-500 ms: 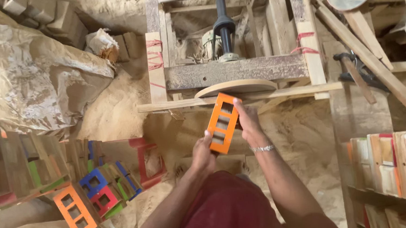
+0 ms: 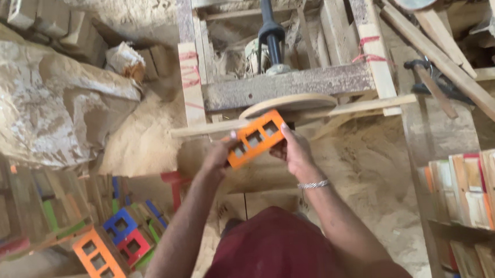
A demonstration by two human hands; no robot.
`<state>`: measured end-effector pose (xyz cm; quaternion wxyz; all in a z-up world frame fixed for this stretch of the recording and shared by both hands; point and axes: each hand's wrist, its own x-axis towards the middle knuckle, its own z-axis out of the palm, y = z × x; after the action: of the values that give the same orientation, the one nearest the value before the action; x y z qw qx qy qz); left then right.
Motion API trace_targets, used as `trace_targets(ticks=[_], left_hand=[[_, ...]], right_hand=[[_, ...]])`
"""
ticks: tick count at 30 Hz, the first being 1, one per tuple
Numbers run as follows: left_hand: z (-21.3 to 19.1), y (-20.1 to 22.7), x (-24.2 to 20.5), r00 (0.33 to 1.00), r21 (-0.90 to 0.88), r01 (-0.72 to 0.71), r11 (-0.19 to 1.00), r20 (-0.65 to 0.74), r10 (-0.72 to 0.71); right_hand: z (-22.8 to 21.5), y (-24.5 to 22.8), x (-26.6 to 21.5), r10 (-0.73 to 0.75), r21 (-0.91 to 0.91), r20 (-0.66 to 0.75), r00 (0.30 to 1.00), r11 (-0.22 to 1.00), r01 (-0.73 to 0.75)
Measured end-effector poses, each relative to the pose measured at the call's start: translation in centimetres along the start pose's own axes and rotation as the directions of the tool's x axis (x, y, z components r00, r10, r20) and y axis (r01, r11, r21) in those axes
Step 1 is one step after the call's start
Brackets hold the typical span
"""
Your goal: The person sands the edges of small, colorful wooden blocks using a rotating sanding machine. They handle the blocks one at a time, sanding each side before stacking them on a nearby pile.
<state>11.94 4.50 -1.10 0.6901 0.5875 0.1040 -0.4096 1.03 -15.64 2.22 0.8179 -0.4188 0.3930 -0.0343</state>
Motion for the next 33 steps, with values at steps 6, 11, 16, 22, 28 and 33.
trace_targets(ticks=[6, 11, 16, 22, 28, 33], left_hand=[[0.6, -3.2, -6.2, 0.997, -0.158, 0.050, 0.986, 0.072, -0.039], [6.0, -5.8, -2.6, 0.944, -0.313, -0.119, 0.942, 0.258, 0.205], [12.4, -5.8, 0.9, 0.983, -0.532, 0.034, 0.846, 0.169, 0.067], [15.2, -5.3, 1.7, 0.994, -0.480, 0.015, 0.877, 0.100, 0.037], [11.6, -2.9, 3.0, 0.982, -0.291, 0.132, 0.948, 0.167, -0.086], [9.1, -0.1, 0.3, 0.966, 0.073, 0.129, 0.989, 0.217, -0.142]], right_hand=[[-8.1, -0.6, -4.8, 0.023, -0.068, 0.361, 0.932, 0.998, 0.002], [-8.4, -1.2, -5.1, -0.092, -0.039, 0.014, 0.996, 0.995, 0.093], [-6.6, -4.8, -2.4, -0.163, -0.195, -0.157, 0.974, 0.972, 0.131], [-6.1, -6.5, -1.4, -0.169, -0.285, -0.203, 0.965, 0.953, 0.106], [-5.0, -1.7, -4.2, -0.039, -0.120, -0.216, 0.976, 0.993, 0.014], [-6.4, 2.3, -7.2, 0.173, 0.013, 0.002, 0.985, 0.985, -0.173]])
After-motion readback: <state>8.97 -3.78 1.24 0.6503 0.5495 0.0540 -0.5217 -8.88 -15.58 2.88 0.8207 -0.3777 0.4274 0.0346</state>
